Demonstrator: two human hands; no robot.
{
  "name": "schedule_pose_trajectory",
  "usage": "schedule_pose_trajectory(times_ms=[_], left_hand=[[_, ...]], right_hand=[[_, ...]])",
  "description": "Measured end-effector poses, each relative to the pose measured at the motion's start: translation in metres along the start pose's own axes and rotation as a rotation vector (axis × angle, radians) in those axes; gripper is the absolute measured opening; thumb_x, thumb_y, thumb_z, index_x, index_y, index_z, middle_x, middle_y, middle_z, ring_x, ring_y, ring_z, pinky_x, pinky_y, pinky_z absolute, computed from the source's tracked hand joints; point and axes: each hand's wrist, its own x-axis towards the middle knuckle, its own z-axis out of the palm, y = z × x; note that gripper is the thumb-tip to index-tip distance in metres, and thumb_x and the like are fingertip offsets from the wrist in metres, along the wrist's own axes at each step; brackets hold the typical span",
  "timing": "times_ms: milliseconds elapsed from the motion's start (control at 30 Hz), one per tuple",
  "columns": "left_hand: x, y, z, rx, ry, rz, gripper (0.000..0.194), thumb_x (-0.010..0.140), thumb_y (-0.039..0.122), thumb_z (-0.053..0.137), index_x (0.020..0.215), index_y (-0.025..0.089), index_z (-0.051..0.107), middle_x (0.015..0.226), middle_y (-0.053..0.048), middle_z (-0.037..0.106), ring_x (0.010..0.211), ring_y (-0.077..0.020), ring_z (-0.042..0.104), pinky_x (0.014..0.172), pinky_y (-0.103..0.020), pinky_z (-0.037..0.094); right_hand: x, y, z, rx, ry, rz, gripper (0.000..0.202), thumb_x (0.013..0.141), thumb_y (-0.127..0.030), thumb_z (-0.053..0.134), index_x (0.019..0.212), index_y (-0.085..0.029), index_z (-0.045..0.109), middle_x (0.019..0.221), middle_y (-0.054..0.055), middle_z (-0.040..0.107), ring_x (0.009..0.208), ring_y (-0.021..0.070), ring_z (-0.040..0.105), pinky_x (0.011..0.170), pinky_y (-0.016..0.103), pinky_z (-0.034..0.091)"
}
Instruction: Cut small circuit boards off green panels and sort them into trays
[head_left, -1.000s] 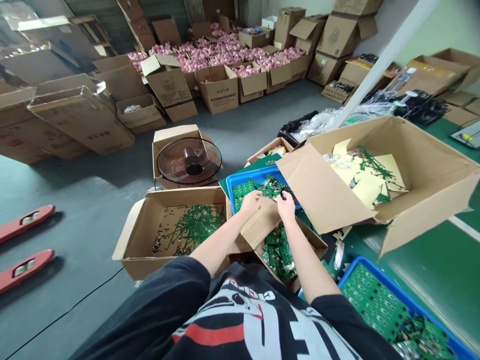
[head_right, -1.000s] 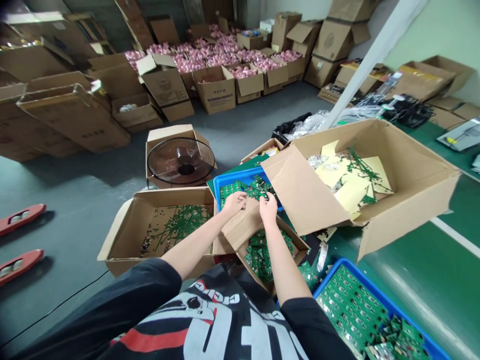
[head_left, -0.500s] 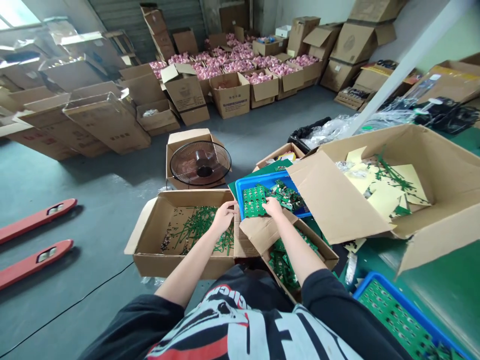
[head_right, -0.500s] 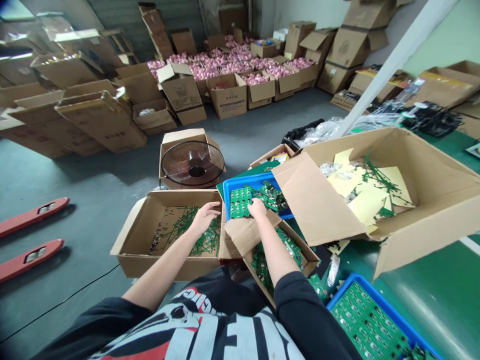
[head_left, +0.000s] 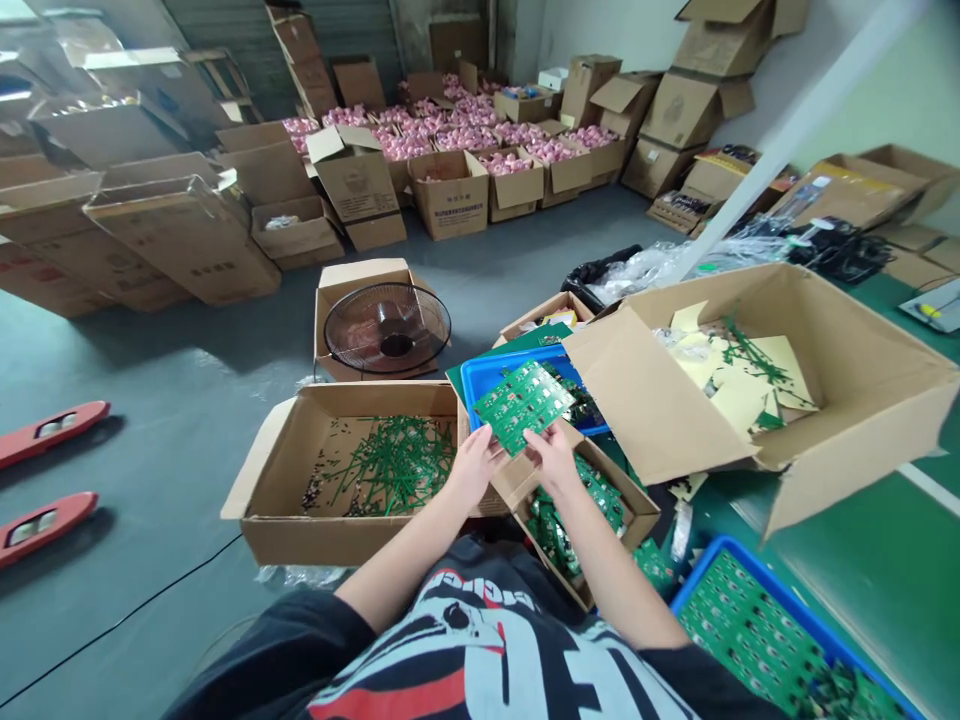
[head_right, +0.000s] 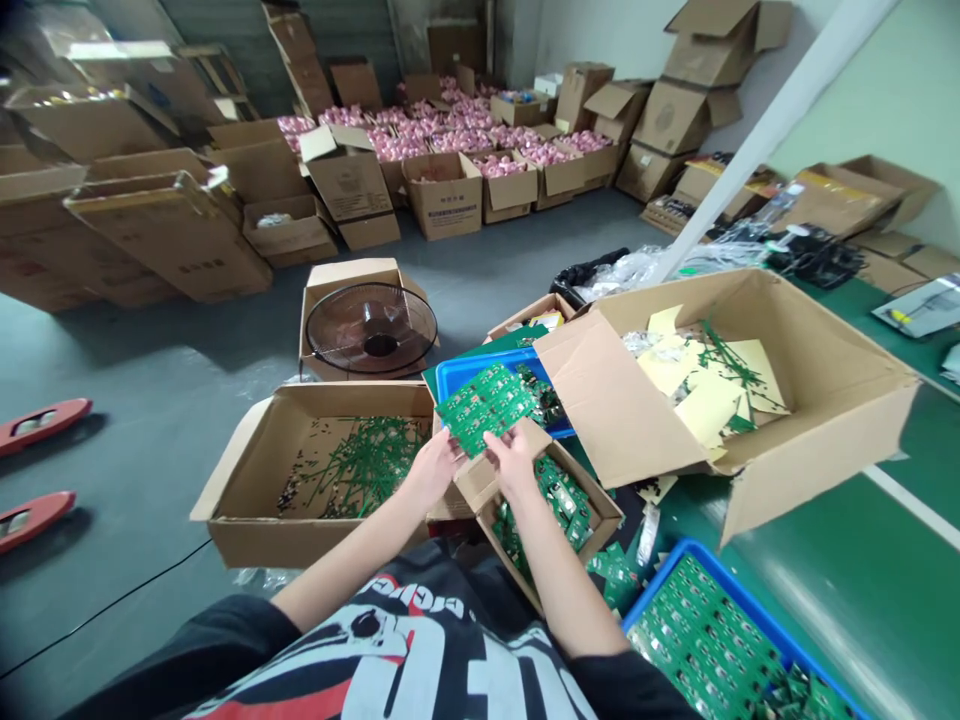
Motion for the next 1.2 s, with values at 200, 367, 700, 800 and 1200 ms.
schedule_pose_trajectory(times_ms=[200, 367, 700, 800, 1200], left_hand=[[-0.001, 0.010, 0.013, -0.045, -0.041, 0.012, 0.039, 0.063, 0.039, 0.071, 0.093, 0.018, 0.060, 0.098, -0.006, 0.068, 0.086, -0.0204, 0.064, 0.081, -0.035, 0.049], [-0.005, 0.030, 0.010, 0.041, -0.124, 0.010, 0.038, 0.056, 0.035, 0.076, 0.085, 0.014, 0.064, 0.088, -0.007, 0.070, 0.085, -0.0218, 0.064, 0.084, -0.037, 0.047], [-0.009, 0.028, 0.019, 0.212, -0.191, -0.018, 0.044, 0.046, 0.025, 0.082, 0.085, 0.013, 0.067, 0.081, -0.008, 0.071, 0.082, -0.0242, 0.065, 0.085, -0.044, 0.046], [-0.008, 0.025, 0.018, 0.214, -0.153, 0.019, 0.043, 0.044, 0.027, 0.082, 0.082, 0.012, 0.067, 0.083, -0.008, 0.071, 0.081, -0.0247, 0.065, 0.083, -0.044, 0.047], [-0.001, 0.012, 0.019, 0.271, -0.028, 0.041, 0.038, 0.039, 0.025, 0.082, 0.073, 0.013, 0.068, 0.073, -0.006, 0.070, 0.074, -0.0238, 0.065, 0.078, -0.041, 0.049]], right_hand=[[-0.031, -0.011, -0.013, -0.040, -0.153, 0.001, 0.049, 0.056, -0.037, 0.074, 0.098, -0.020, 0.055, 0.098, 0.006, 0.065, 0.090, 0.0238, 0.062, 0.077, 0.038, 0.051], [-0.021, -0.046, -0.042, 0.029, -0.077, -0.003, 0.051, 0.071, -0.054, 0.057, 0.109, -0.022, 0.052, 0.101, 0.006, 0.066, 0.092, 0.0235, 0.062, 0.073, 0.037, 0.053], [-0.014, -0.051, -0.026, -0.510, -0.018, -0.262, 0.040, 0.070, -0.044, 0.063, 0.099, -0.017, 0.058, 0.105, 0.010, 0.064, 0.098, 0.0248, 0.059, 0.089, 0.042, 0.043], [-0.012, -0.046, -0.028, -0.623, 0.012, -0.333, 0.041, 0.070, -0.045, 0.061, 0.099, -0.016, 0.058, 0.104, 0.012, 0.064, 0.096, 0.0253, 0.059, 0.087, 0.042, 0.043], [-0.010, -0.025, -0.029, -0.696, 0.093, -0.354, 0.038, 0.073, -0.047, 0.054, 0.095, -0.016, 0.057, 0.105, 0.014, 0.063, 0.098, 0.0276, 0.058, 0.085, 0.043, 0.044]])
